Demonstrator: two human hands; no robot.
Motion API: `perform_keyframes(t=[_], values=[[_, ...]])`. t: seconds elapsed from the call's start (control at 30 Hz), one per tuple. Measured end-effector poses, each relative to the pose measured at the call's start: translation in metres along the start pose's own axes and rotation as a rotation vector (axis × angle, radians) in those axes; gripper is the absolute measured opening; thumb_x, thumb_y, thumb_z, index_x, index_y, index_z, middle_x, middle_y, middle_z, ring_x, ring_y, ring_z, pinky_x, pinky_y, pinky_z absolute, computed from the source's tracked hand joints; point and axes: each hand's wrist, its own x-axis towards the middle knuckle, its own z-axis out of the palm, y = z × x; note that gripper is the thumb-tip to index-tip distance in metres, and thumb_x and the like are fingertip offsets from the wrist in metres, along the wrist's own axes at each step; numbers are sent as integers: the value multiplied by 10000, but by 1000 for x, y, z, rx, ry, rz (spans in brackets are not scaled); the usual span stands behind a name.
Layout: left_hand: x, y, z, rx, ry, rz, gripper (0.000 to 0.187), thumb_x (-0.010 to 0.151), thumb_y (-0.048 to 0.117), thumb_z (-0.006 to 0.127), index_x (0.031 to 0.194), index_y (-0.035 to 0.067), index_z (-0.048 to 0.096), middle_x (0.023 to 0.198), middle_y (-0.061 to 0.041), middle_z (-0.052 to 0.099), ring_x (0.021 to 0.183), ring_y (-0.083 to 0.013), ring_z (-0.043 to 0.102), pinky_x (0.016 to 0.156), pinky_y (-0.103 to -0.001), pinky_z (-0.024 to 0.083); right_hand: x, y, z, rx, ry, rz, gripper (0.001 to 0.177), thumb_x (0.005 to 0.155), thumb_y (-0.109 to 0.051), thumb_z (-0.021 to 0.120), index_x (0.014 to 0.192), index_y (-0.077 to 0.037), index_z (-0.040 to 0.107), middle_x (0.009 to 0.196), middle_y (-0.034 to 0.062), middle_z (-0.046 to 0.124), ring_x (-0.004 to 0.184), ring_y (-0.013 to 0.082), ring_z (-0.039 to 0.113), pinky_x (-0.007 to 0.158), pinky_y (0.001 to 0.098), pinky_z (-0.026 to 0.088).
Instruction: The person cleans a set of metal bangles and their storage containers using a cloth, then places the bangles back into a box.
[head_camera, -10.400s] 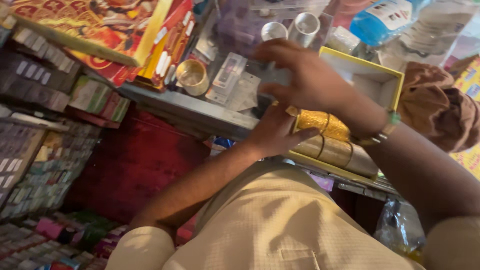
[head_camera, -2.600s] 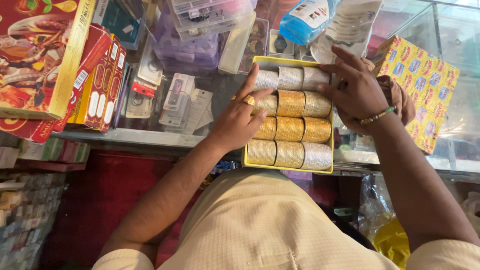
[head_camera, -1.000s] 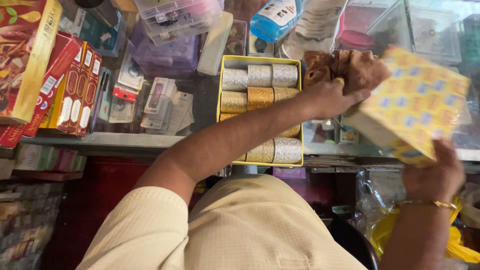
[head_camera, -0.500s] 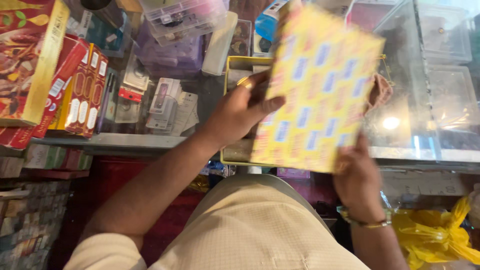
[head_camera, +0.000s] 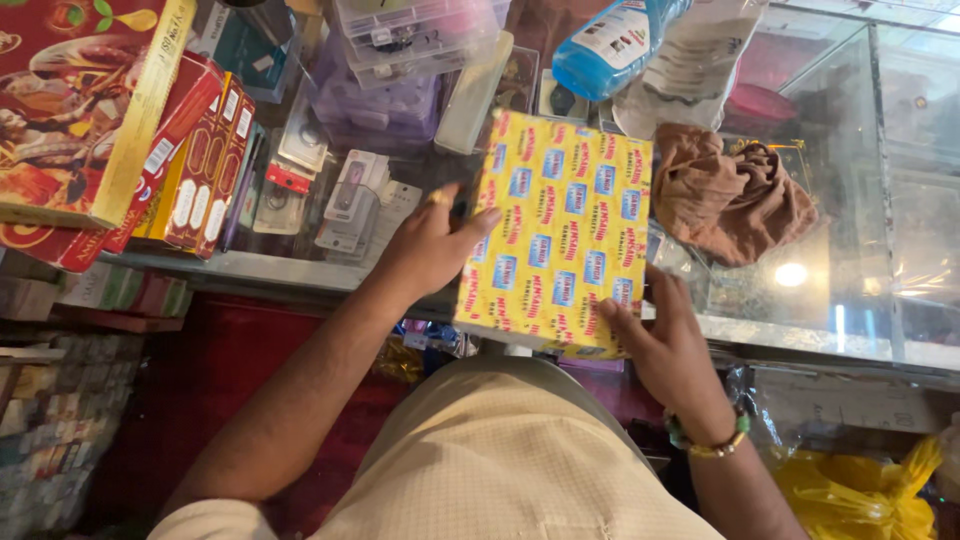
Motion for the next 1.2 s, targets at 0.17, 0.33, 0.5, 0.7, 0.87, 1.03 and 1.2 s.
perform_keyframes(t=[0.17, 0.33, 0.5, 0.7, 0.87, 1.03, 1.2], values=[[0, -28, 26, 159, 219, 271, 657, 996, 556, 552, 1338, -3, 600, 1248, -234, 657, 1191, -371, 628, 992, -451, 497, -2, 10, 14, 193, 5, -109, 526, 992, -257, 629, 1401, 28, 460, 1236, 155, 685, 1093, 166, 650, 904, 313, 524], [-42, -44, 38, 208, 350, 517, 699, 982, 479, 680, 1341, -101, 528, 1198, -273, 619, 1128, -414, 606, 949, -478, 496, -8, 24, 22, 458, -28, 16, 506, 973, -195, 661, 1397, 32, 504, 1259, 149, 676, 1104, 145, 621, 935, 307, 514], [-67, -41, 21, 78, 314, 387, 523, 955, 370, 676, 1333, 13, 621, 1060, -179, 678, 1024, -330, 658, 905, -423, 519, -4, 22, 23, 974, -237, 165, 632, 836, -106, 689, 1406, 45, 459, 1270, 189, 675, 1121, 248, 687, 956, 409, 576], [-89, -50, -4, -935, -15, 262, 643, 969, 210, 653, 1544, 35, 424, 1448, -85, 592, 1322, -177, 546, 1123, -334, 413, 15, 7, 39, 1185, -395, 116, 656, 874, -190, 679, 1420, 106, 467, 1300, 230, 682, 1102, 292, 701, 917, 418, 588], [-112, -81, -37, -1162, 97, 297, 689, 945, 105, 626, 1576, 39, 359, 1515, -85, 521, 1390, -186, 493, 1155, -377, 386, 31, -39, 83, 1094, -523, 118, 662, 901, -139, 623, 1494, 28, 379, 1348, 192, 633, 1134, 270, 680, 903, 419, 602], [-115, -131, -85, -1192, 188, 294, 607, 991, 197, 581, 1546, 26, 404, 1512, -95, 531, 1400, -222, 498, 1148, -404, 403, 40, -98, 129, 939, -657, 1, 791, 931, -113, 597, 1601, -168, 180, 1425, 152, 574, 1243, 216, 629, 986, 403, 566], [-127, -152, -68, -1660, 377, 294, 642, 1049, 501, 484, 1475, 22, 461, 1475, -166, 547, 1317, -313, 553, 1056, -519, 462, 47, -134, 155, 832, -638, 180, 829, 902, -247, 607, 1604, -238, 165, 1376, 133, 600, 1197, 230, 635, 910, 417, 575]])
